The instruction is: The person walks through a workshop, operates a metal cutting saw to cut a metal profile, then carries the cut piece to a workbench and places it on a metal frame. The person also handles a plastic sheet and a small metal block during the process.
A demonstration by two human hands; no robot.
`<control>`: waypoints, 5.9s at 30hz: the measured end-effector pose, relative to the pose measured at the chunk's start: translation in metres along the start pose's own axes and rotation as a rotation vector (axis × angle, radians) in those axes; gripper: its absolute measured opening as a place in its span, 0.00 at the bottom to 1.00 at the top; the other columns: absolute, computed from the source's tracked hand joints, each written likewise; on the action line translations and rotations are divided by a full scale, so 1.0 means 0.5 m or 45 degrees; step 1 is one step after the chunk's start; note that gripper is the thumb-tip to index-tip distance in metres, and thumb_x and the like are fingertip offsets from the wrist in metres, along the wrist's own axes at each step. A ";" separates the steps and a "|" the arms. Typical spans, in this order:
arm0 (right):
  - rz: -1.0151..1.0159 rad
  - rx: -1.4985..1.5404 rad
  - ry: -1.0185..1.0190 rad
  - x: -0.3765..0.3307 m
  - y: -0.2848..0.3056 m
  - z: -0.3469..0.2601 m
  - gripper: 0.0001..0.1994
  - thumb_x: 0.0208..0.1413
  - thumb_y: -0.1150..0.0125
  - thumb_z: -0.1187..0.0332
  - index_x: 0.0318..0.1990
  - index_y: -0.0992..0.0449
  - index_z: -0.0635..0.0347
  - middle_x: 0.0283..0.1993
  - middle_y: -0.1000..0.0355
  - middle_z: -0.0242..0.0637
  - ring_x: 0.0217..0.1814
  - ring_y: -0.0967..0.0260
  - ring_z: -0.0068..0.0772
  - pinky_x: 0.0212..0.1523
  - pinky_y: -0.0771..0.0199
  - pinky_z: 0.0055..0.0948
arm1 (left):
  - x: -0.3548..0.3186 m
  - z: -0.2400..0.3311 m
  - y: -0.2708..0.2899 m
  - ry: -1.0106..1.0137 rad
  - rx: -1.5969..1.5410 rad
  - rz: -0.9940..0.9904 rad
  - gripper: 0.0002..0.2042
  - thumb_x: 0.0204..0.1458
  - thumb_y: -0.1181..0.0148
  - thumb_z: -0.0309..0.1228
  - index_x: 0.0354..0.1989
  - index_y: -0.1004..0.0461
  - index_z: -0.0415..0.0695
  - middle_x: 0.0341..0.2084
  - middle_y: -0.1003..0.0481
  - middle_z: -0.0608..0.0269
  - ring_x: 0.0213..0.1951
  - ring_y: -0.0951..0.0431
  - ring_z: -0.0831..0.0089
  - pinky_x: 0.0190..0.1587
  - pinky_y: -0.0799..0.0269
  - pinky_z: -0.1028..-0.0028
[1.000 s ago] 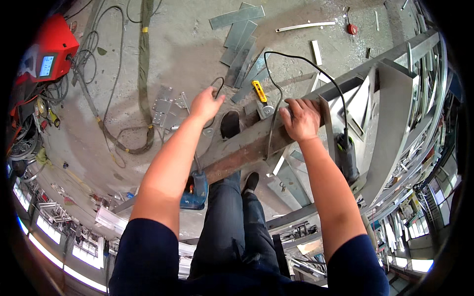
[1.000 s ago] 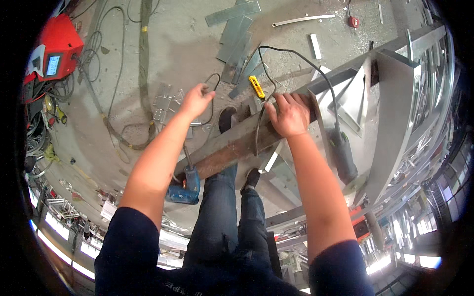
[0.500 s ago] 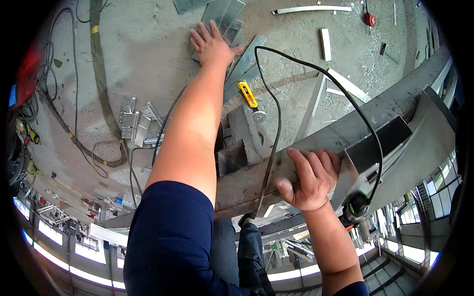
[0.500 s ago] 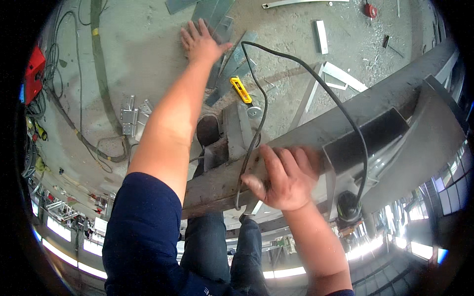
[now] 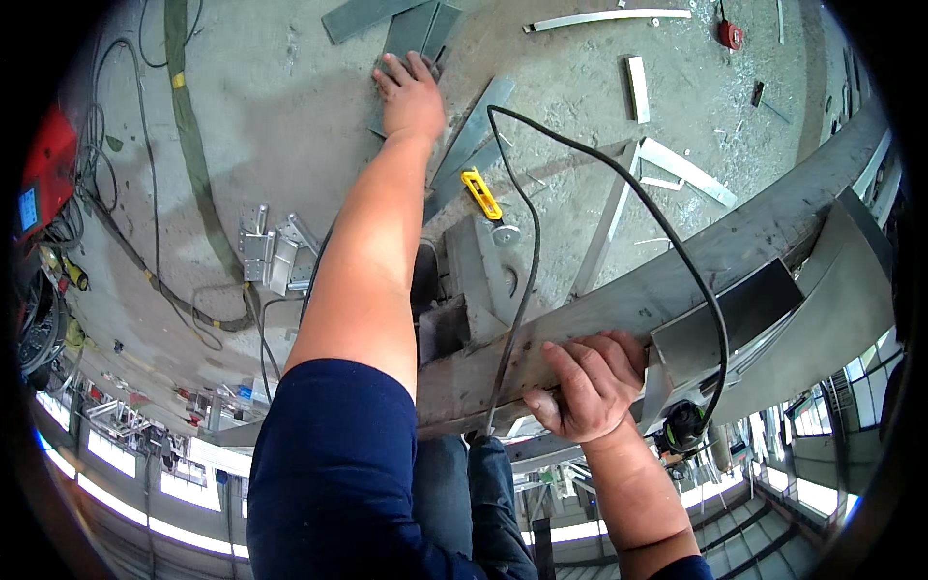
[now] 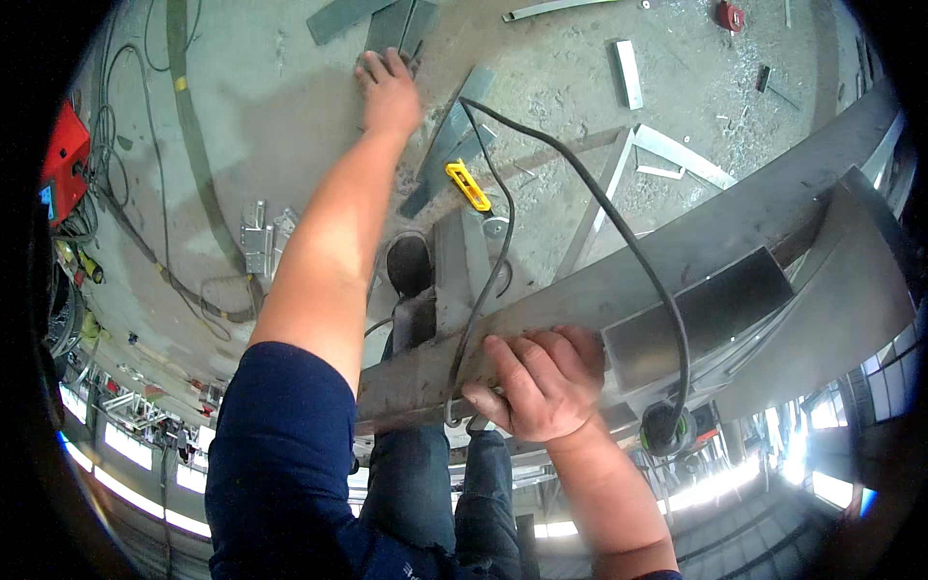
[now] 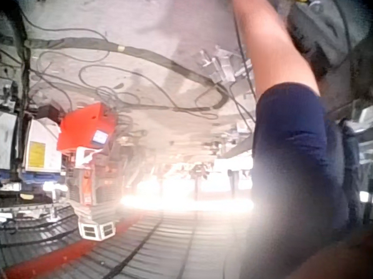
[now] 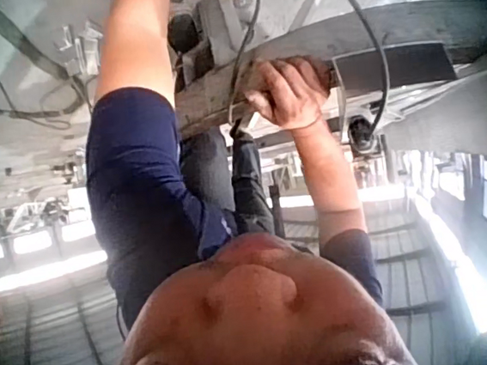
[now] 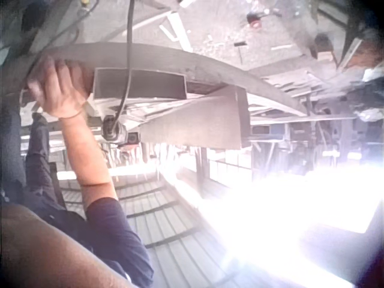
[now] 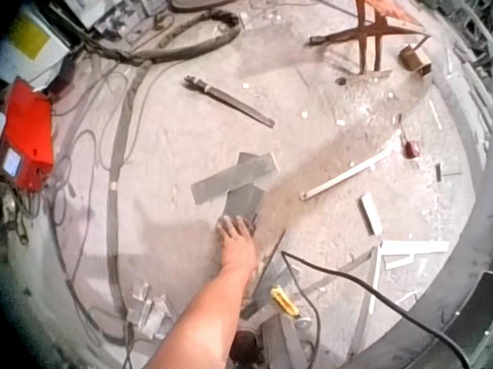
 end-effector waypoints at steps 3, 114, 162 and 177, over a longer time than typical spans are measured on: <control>-0.012 0.000 -0.018 -0.002 0.000 0.002 0.19 0.48 0.38 0.50 0.36 0.22 0.57 0.29 0.27 0.31 0.30 0.31 0.32 0.36 0.33 0.34 | 0.012 -0.020 0.013 0.050 -0.205 0.072 0.28 0.54 0.50 0.28 0.63 0.47 0.32 0.63 0.47 0.34 0.61 0.41 0.39 0.62 0.41 0.59; -0.843 -0.142 -0.638 -1.356 -0.213 -0.970 0.21 0.59 0.44 0.54 0.45 0.24 0.65 0.41 0.22 0.38 0.36 0.23 0.29 0.34 0.24 0.28 | -2.763 -1.705 -0.196 1.680 -0.914 0.101 0.15 0.45 0.36 0.33 0.35 0.23 0.33 0.36 0.23 0.42 0.41 0.22 0.48 0.45 0.26 0.59; 0.118 0.984 -1.224 -1.541 -0.006 -0.485 0.14 0.54 0.42 0.63 0.36 0.23 0.70 0.30 0.25 0.42 0.27 0.26 0.29 0.27 0.27 0.28 | -1.676 -0.950 0.709 0.390 -1.174 -0.123 0.22 0.48 0.38 0.48 0.41 0.21 0.39 0.40 0.22 0.47 0.44 0.23 0.54 0.48 0.30 0.62; 0.063 1.153 -1.416 -1.639 0.067 -0.128 0.19 0.55 0.42 0.60 0.45 0.30 0.70 0.33 0.27 0.51 0.26 0.28 0.45 0.25 0.28 0.40 | -1.877 -0.669 0.574 0.451 -0.768 -0.635 0.30 0.46 0.37 0.50 0.50 0.26 0.36 0.51 0.27 0.47 0.53 0.27 0.55 0.55 0.34 0.65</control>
Point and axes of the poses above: each hand's wrist, its own x-axis towards the middle knuckle, its own y-axis out of the back of the hand, z = x × y, the point moved 9 cm from there along x, towards the middle knuckle
